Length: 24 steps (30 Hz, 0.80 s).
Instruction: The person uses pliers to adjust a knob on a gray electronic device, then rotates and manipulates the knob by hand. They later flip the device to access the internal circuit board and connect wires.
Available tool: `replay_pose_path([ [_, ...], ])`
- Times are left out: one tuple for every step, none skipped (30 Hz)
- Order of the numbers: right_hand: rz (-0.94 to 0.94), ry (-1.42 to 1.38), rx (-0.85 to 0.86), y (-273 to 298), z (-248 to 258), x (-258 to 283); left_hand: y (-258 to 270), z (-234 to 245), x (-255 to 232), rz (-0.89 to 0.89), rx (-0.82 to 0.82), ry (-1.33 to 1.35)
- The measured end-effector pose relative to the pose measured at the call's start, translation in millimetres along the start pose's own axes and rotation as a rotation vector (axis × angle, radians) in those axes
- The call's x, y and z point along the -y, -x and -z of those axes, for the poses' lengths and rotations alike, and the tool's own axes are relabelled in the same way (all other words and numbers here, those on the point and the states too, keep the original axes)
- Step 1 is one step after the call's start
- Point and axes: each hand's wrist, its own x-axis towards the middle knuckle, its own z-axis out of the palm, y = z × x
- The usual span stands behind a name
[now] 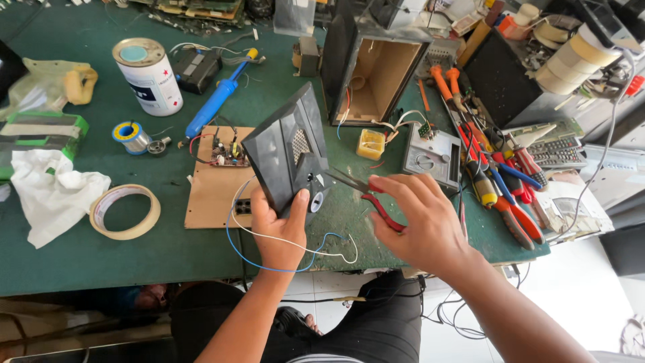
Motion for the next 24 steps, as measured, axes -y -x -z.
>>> replay_pose_path([
  [-0.007,0.001,0.003,0,0,3,1,0,-4,0.005,0.005,-0.001],
  [0.061,0.054,-0.021,-2,-1,6,0,0,-8,0.0,0.01,-0.01],
  [0.129,0.107,-0.045,-3,-1,8,0,-1,-13,-0.005,0.014,-0.019],
  [0.127,0.106,-0.047,-3,-3,8,1,0,-12,-0.006,0.015,-0.021],
  [0.153,0.113,-0.056,-3,-5,7,2,1,-12,-0.004,0.02,-0.029],
  [0.18,0.12,-0.069,-4,-8,7,1,2,-12,-0.005,0.023,-0.037],
  [0.181,0.119,-0.073,-5,-8,7,1,2,-11,-0.009,0.023,-0.038],
  [0.195,0.13,-0.072,-6,-8,7,2,1,-10,-0.006,0.021,-0.034],
  [0.208,0.141,-0.071,-6,-8,7,3,1,-9,-0.003,0.018,-0.031],
  [0.206,0.141,-0.072,-7,-7,9,3,0,-9,-0.003,0.021,-0.032],
  [0.223,0.129,-0.079,-9,-7,10,3,0,-10,-0.011,0.02,-0.027],
  [0.24,0.118,-0.085,-10,-7,12,3,-1,-10,-0.019,0.021,-0.022],
  [0.236,0.12,-0.087,-11,-6,13,3,-1,-10,-0.019,0.025,-0.021],
  [0.237,0.126,-0.083,-11,-6,13,3,-1,-11,-0.023,0.027,-0.029],
  [0.238,0.132,-0.079,-12,-6,14,3,0,-11,-0.027,0.03,-0.036],
  [0.236,0.133,-0.078,-11,-7,14,3,0,-12,-0.025,0.032,-0.036],
  [0.236,0.139,-0.067,-10,-7,14,4,0,-14,-0.029,0.034,-0.039],
  [0.239,0.145,-0.057,-11,-8,13,3,-1,-15,-0.036,0.034,-0.042],
  [0.239,0.146,-0.057,-10,-8,14,4,0,-11,-0.035,0.034,-0.041],
  [0.143,0.039,0.007,-9,-7,16,5,1,-8,-0.051,0.033,-0.061],
  [0.047,-0.066,0.07,-9,-7,17,5,3,-4,-0.066,0.032,-0.081],
  [0.048,-0.066,0.069,-12,-7,9,5,3,-3,-0.067,0.031,-0.08],
  [-0.491,-0.615,0.311,-15,-8,1,5,4,-1,-0.072,0.037,-0.095],
  [-1.034,-1.17,0.535,-17,-7,-7,6,5,0,-0.074,0.045,-0.111],
])
